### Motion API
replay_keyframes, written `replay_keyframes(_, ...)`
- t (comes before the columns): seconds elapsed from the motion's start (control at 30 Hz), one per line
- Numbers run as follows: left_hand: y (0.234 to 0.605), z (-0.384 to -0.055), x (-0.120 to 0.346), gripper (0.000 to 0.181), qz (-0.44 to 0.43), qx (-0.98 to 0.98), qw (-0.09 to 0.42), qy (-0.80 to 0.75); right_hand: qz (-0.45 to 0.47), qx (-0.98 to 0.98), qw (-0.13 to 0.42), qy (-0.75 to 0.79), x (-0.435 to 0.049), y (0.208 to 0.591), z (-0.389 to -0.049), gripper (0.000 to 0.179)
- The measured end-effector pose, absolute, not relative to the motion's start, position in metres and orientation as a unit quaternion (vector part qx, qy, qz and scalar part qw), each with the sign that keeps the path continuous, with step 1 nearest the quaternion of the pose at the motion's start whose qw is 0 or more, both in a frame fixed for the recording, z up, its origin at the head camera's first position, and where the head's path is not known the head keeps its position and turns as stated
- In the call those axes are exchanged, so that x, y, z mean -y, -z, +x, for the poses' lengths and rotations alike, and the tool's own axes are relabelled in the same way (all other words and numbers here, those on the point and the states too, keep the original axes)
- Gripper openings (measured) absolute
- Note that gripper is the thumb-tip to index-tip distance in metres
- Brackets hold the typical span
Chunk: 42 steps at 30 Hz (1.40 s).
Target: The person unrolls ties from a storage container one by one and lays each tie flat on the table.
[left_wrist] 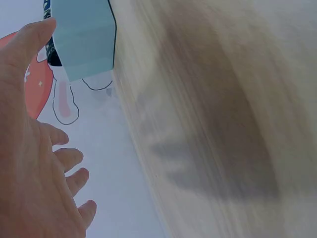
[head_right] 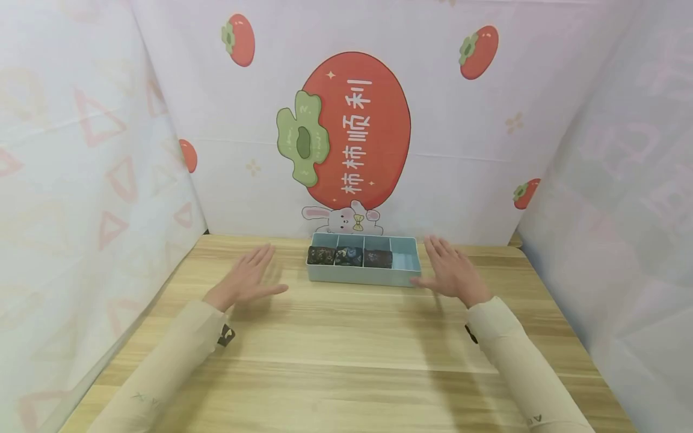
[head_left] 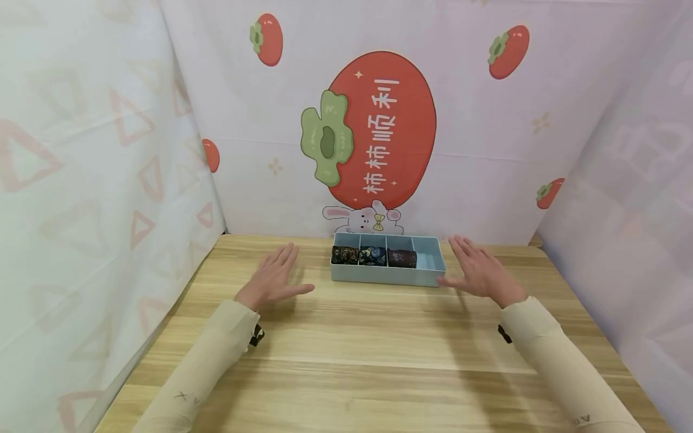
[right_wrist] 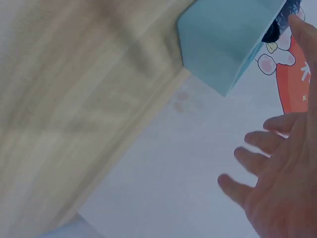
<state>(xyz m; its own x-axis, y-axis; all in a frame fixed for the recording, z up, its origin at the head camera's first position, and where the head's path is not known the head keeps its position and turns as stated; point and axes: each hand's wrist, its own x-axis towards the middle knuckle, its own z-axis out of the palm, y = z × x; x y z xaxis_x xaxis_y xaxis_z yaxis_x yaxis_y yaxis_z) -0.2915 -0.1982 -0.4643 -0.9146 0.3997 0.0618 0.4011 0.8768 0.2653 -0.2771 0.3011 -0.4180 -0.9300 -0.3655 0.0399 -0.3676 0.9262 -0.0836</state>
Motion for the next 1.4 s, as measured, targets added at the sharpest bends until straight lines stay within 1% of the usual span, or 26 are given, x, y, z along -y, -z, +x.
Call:
replay_keyframes(0.13, 0.461, -0.302, 0.187, 0.111, -0.219, 0.964, -0.008, 0.151, 0.222, 0.973, -0.010, -0.067, -0.293, 0.407, -0.292, 0.104)
replay_keyframes(0.23, 0.460, -0.312, 0.178, 0.112, -0.231, 0.961, -0.012, 0.155, 0.232, 0.968, -0.040, -0.084, -0.282, 0.399, -0.303, 0.100)
replay_keyframes(0.4, 0.455, -0.325, 0.163, 0.118, -0.237, 0.955, -0.028, 0.174, 0.233, 0.964, -0.089, -0.094, -0.260, 0.391, -0.322, 0.092)
replay_keyframes(0.6, 0.452, -0.341, 0.148, 0.123, -0.234, 0.951, -0.045, 0.197, 0.247, 0.962, -0.103, -0.060, -0.233, 0.387, -0.344, 0.080)
replay_keyframes(0.8, 0.452, -0.352, 0.138, 0.129, -0.234, 0.947, -0.070, 0.209, 0.255, 0.958, -0.130, -0.028, -0.210, 0.389, -0.360, 0.074)
replay_keyframes(1.03, 0.458, -0.362, 0.130, 0.133, -0.242, 0.942, -0.068, 0.222, 0.255, 0.955, -0.152, -0.007, -0.197, 0.392, -0.371, 0.061)
replay_keyframes(1.23, 0.464, -0.367, 0.123, 0.134, -0.251, 0.939, -0.062, 0.226, 0.257, 0.950, -0.175, 0.005, -0.191, 0.389, -0.377, 0.058)
replay_keyframes(1.4, 0.472, -0.368, 0.118, 0.138, -0.241, 0.941, -0.074, 0.224, 0.266, 0.946, -0.183, 0.027, -0.187, 0.393, -0.386, 0.048)
